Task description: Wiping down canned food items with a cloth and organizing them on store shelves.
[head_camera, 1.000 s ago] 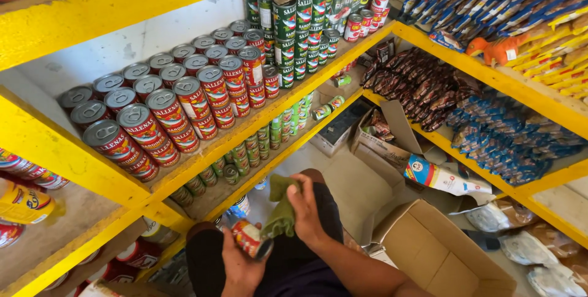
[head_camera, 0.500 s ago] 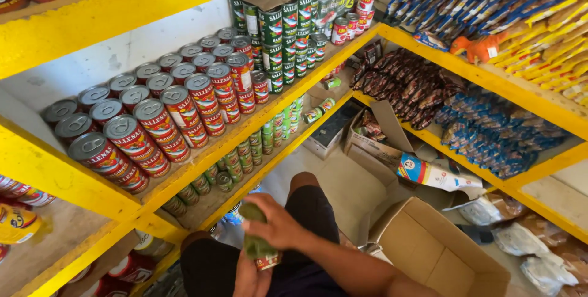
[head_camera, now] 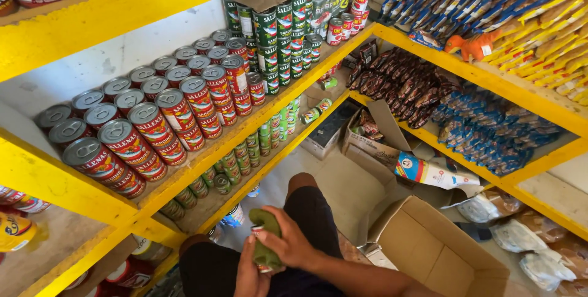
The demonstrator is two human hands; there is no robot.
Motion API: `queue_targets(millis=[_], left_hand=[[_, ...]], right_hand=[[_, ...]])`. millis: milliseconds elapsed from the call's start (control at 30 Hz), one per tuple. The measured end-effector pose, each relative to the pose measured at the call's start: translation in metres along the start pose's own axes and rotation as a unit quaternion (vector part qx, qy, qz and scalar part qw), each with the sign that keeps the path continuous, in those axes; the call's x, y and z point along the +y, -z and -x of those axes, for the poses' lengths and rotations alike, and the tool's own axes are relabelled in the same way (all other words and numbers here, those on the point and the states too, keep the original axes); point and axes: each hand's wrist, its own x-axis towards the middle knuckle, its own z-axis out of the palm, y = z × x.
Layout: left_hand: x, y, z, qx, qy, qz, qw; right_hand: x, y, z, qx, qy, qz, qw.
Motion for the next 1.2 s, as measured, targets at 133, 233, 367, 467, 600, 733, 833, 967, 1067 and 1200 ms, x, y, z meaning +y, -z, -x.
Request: queue_targets(millis=[133, 233, 367, 467, 600, 733, 833, 967, 1067, 1200], left_hand=[[0.011, 0.003, 0.005, -0.032, 0.068, -0.081, 0.994], [0.009, 0.021, 0.0, -0.051, 0.14, -0.062, 0.987], [0.028, -0.007, 0.011, -0.021, 0.19, -0.037, 0.981], [0.023, 0.005, 0.002, -0.067, 0.095, 0.085, 0.99], [0.012, -0.007, 0.009, -0.019, 0.026, -0.033, 0.999], [0.017, -0.014, 0.016, 0.064, 0.145, -0.016, 0.987], [0.01, -0.003, 0.012, 0.03, 0.187, 0.022, 0.982], [0.01, -0.014, 0.018, 0.044, 0.053, -0.102, 0.992], [0.0, -0.002, 0.017, 0.139, -0.168, -0.482, 0.848], [0.0, -0.011, 0.027, 0.073, -0.338, -0.587, 0.732]], right_hand=[[0.004, 0.03, -0.025, -0.168, -0.055, -0.069, 0.982], [-0.003, 0.047, -0.031, -0.304, 0.009, -0.007, 0.953], [-0.017, 0.047, -0.021, -0.243, 0.052, 0.002, 0.969], [0.001, 0.042, -0.008, -0.132, -0.038, -0.102, 0.985], [-0.002, 0.03, 0.001, -0.056, 0.023, -0.029, 0.998], [-0.023, 0.03, 0.011, -0.09, 0.188, 0.119, 0.971], [-0.038, 0.034, 0.011, -0.115, 0.257, 0.16, 0.946], [-0.031, 0.028, 0.008, -0.066, 0.213, 0.103, 0.969], [0.0, 0.016, 0.008, -0.05, -0.112, -0.169, 0.978], [0.015, 0.017, 0.009, -0.019, -0.301, -0.39, 0.87]])
